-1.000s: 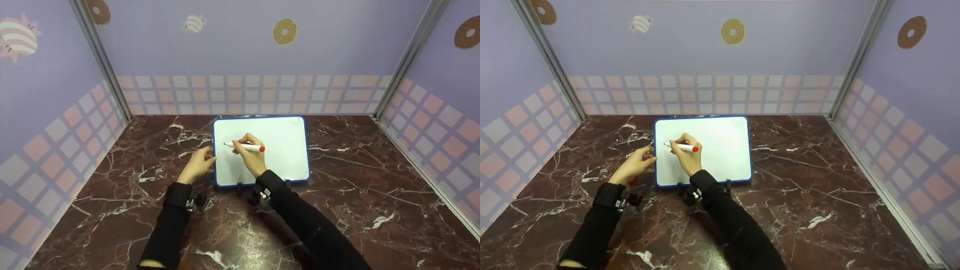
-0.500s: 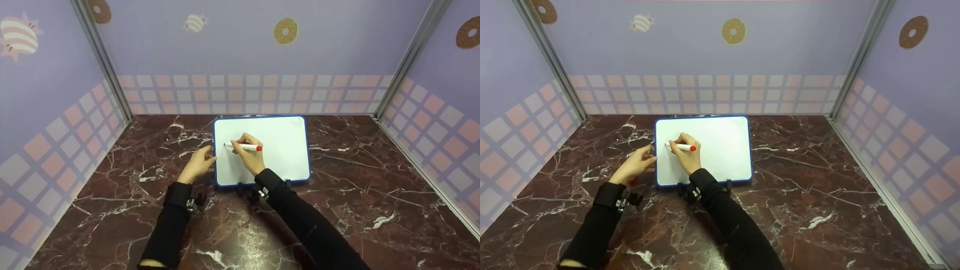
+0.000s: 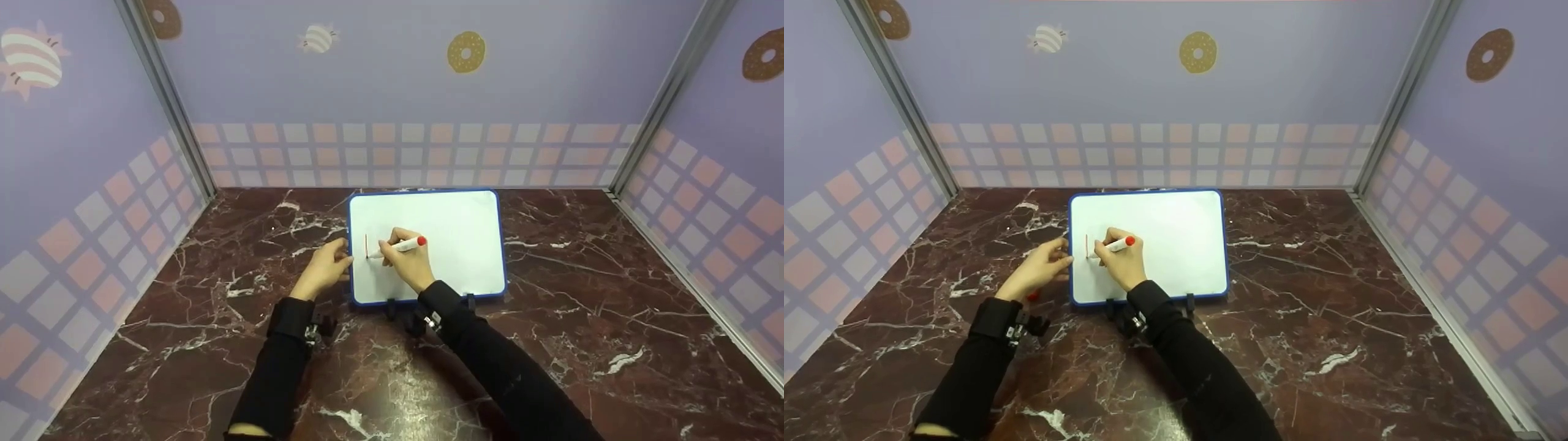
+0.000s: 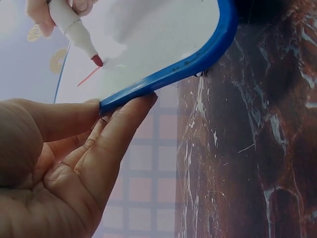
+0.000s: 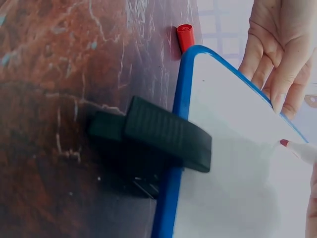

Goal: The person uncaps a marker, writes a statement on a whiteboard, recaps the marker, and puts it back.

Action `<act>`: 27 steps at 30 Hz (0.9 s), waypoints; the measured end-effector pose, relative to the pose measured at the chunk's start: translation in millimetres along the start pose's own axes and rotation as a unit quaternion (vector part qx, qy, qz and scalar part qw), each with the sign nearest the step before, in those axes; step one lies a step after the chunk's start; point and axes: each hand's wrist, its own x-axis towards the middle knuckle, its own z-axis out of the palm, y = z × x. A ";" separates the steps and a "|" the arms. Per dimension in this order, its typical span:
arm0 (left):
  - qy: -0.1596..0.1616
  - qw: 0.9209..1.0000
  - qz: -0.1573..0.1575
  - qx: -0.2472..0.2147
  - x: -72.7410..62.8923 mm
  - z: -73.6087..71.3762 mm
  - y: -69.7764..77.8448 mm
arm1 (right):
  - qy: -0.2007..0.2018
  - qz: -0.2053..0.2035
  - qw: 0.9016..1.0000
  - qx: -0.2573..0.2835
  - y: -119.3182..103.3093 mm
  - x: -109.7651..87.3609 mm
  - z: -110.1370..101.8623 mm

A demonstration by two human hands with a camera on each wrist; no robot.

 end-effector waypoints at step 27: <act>-0.005 1.000 -0.008 0.011 0.5 -1.5 1.4 | 0.058 -0.011 0.998 0.039 12.6 1.5 0.3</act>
